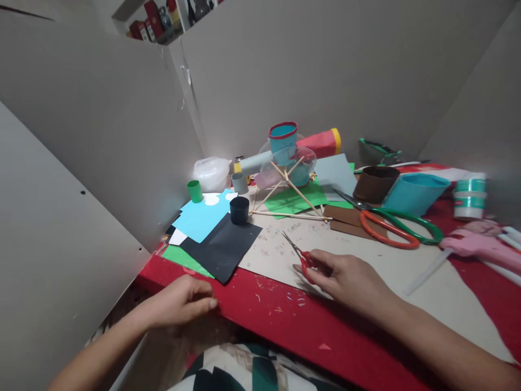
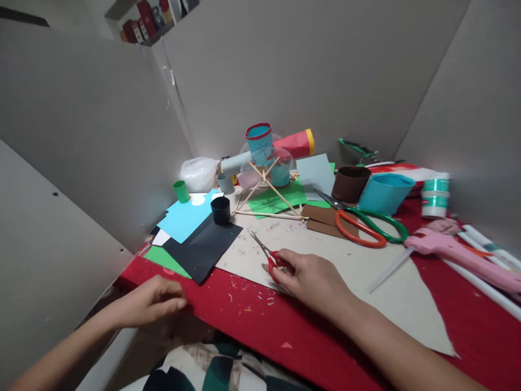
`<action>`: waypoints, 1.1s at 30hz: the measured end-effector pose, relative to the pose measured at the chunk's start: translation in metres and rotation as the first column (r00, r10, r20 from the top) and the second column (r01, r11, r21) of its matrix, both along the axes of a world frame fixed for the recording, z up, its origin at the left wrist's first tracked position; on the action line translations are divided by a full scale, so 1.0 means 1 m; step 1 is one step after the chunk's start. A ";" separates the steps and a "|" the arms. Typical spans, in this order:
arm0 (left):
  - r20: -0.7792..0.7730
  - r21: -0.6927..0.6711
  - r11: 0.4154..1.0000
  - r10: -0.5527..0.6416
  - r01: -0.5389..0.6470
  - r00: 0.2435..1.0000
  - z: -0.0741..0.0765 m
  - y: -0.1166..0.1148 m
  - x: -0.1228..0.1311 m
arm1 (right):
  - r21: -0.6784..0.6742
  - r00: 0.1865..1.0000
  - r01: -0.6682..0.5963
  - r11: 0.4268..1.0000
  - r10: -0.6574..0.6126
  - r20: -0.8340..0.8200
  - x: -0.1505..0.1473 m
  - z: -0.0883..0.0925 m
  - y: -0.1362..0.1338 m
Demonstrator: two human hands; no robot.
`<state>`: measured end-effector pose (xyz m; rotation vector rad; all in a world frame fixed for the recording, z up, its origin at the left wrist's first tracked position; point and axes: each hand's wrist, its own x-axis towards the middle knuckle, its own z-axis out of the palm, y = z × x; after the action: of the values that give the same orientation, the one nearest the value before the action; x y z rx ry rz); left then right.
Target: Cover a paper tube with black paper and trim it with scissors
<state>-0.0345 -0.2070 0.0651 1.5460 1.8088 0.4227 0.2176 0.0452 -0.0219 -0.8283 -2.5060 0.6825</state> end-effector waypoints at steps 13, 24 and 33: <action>0.554 0.189 0.977 -0.028 -0.093 0.832 -0.040 0.130 0.047 | -0.156 0.973 -0.213 0.965 0.196 -0.120 0.002 0.008 -0.014; 0.780 0.149 0.977 -0.021 -0.154 0.626 -0.052 0.159 0.077 | -0.484 0.962 -0.254 0.837 0.167 -0.215 0.000 0.008 -0.011; 0.795 0.163 0.965 -0.003 -0.208 0.607 -0.042 0.163 0.077 | -0.808 0.942 -0.334 0.485 0.151 -0.299 -0.002 0.005 -0.007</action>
<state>0.0422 -0.0435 0.0229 1.0968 1.1414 1.2179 0.2158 0.0384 -0.0171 -0.6115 -2.0131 2.1078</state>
